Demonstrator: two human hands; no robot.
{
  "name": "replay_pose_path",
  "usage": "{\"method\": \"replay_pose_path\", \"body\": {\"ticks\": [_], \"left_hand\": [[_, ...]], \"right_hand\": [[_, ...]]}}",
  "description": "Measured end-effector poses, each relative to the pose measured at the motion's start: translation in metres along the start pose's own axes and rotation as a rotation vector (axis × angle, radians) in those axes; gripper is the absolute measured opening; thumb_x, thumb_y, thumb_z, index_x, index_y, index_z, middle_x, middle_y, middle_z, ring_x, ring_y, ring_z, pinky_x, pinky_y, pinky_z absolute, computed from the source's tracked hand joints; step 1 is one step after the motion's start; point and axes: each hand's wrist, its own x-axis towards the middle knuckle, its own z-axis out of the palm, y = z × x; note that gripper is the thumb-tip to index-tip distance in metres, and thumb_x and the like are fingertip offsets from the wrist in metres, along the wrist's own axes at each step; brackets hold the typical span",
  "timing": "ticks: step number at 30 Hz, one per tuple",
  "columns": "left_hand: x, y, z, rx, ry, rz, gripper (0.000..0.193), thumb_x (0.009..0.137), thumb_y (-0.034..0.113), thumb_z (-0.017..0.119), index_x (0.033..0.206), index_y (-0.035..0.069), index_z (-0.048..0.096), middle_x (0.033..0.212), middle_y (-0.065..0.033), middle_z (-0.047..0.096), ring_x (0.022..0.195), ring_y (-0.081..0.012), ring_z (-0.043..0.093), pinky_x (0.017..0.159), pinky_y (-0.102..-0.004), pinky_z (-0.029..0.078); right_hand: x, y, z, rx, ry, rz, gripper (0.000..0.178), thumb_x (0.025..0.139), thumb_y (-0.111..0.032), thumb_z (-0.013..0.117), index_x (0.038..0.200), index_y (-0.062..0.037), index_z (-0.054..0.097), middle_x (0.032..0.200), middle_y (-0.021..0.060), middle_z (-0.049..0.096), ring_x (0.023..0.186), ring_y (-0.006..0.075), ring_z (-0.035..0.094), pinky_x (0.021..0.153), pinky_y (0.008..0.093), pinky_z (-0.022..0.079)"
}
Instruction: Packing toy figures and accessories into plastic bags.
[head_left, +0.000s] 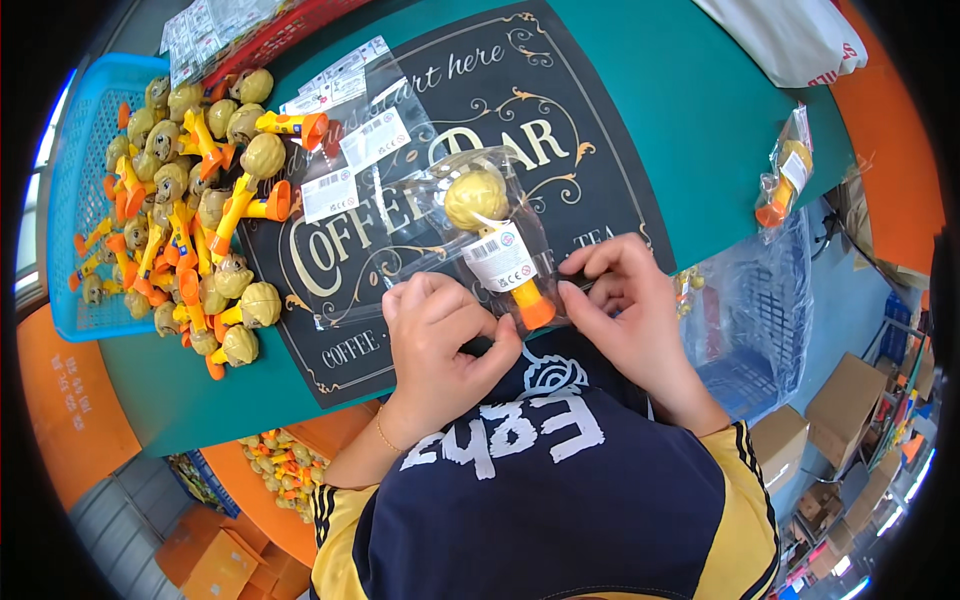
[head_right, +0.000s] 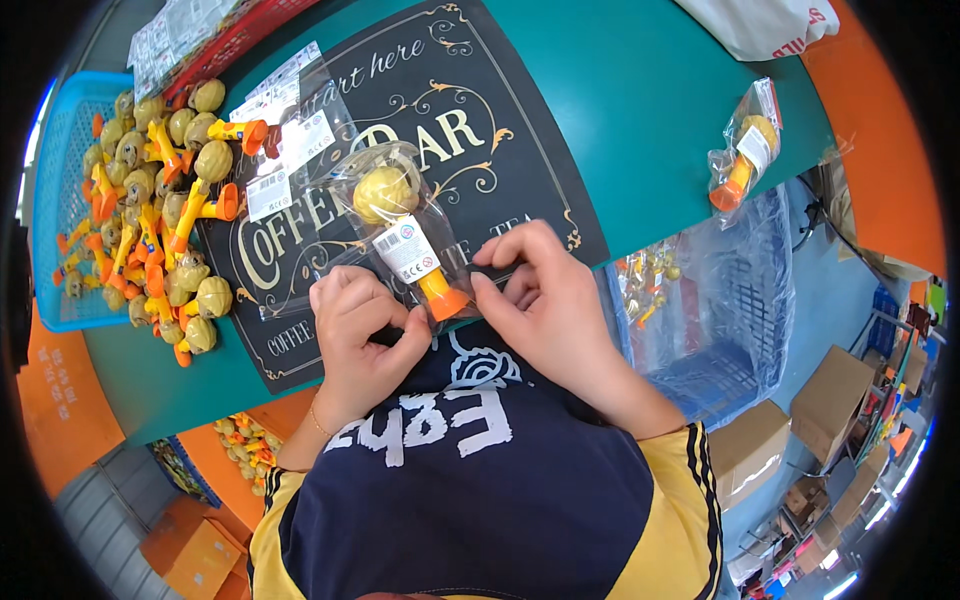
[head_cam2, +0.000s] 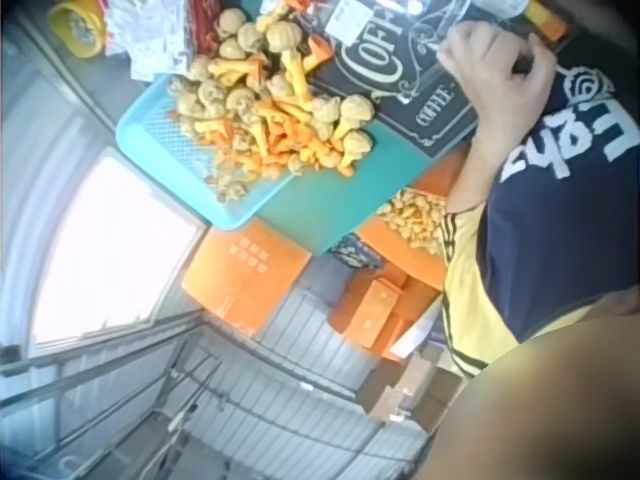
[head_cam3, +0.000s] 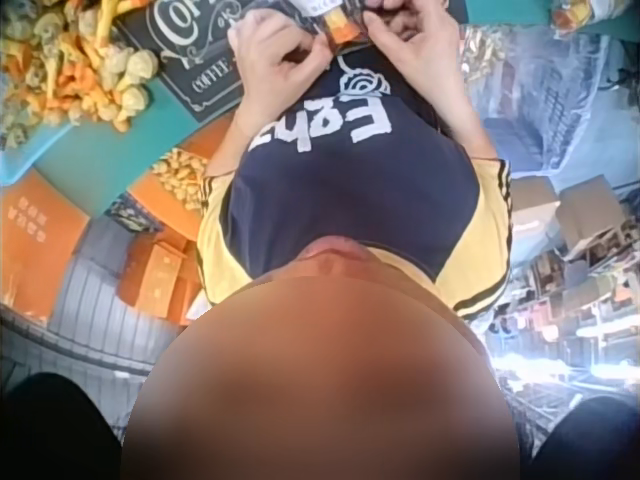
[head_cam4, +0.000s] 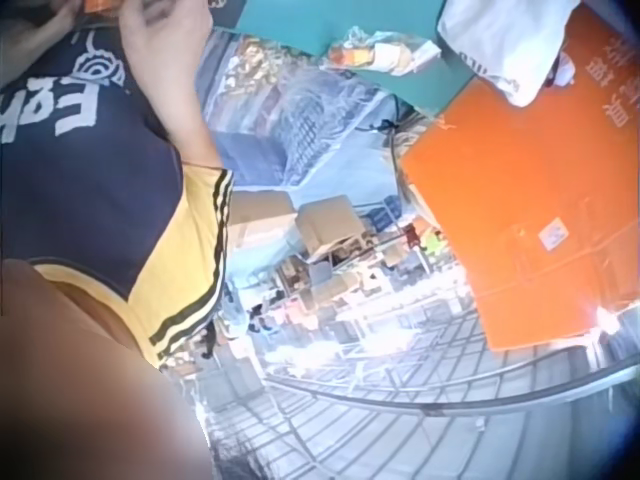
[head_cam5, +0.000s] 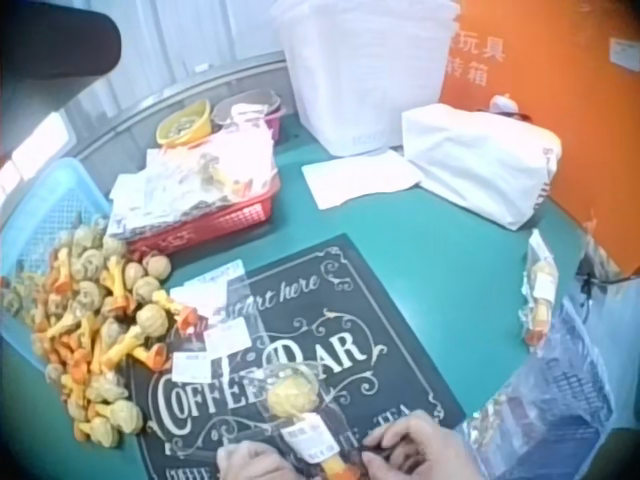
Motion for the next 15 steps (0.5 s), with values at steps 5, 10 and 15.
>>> {"method": "replay_pose_path", "body": {"ticks": [5,10,15], "left_hand": [[-0.001,-0.003,-0.003,-0.015,-0.006,0.003,0.021,0.065,0.006,0.076,0.060,0.010,0.055,0.067,0.0001,0.051,0.078,-0.0222,0.051,0.077,-0.0361,0.032],[-0.002,-0.006,-0.004,-0.013,-0.002,0.015,0.019,0.064,0.006,0.076,0.062,0.010,0.058,0.068,0.0005,0.052,0.080,-0.0218,0.053,0.079,-0.0358,0.033],[-0.001,-0.006,-0.005,-0.030,-0.001,-0.014,0.016,0.066,0.006,0.076,0.067,0.009,0.060,0.073,-0.0006,0.055,0.081,-0.0224,0.054,0.080,-0.0356,0.034]], "right_hand": [[0.006,-0.010,-0.008,0.264,0.051,0.158,0.028,0.096,-0.007,0.058,0.122,-0.0036,0.047,0.108,0.0089,0.064,0.056,0.0047,0.057,0.048,0.0157,0.041],[0.013,-0.012,-0.012,0.288,-0.070,0.225,0.028,0.101,-0.016,0.051,0.125,-0.0018,0.053,0.104,0.0087,0.069,0.054,0.0046,0.058,0.047,0.0153,0.040],[0.024,-0.018,-0.007,0.176,-0.221,0.246,0.018,0.098,-0.013,0.058,0.110,0.0000,0.063,0.091,0.0044,0.068,0.054,0.0015,0.053,0.044,0.0164,0.038]]}}
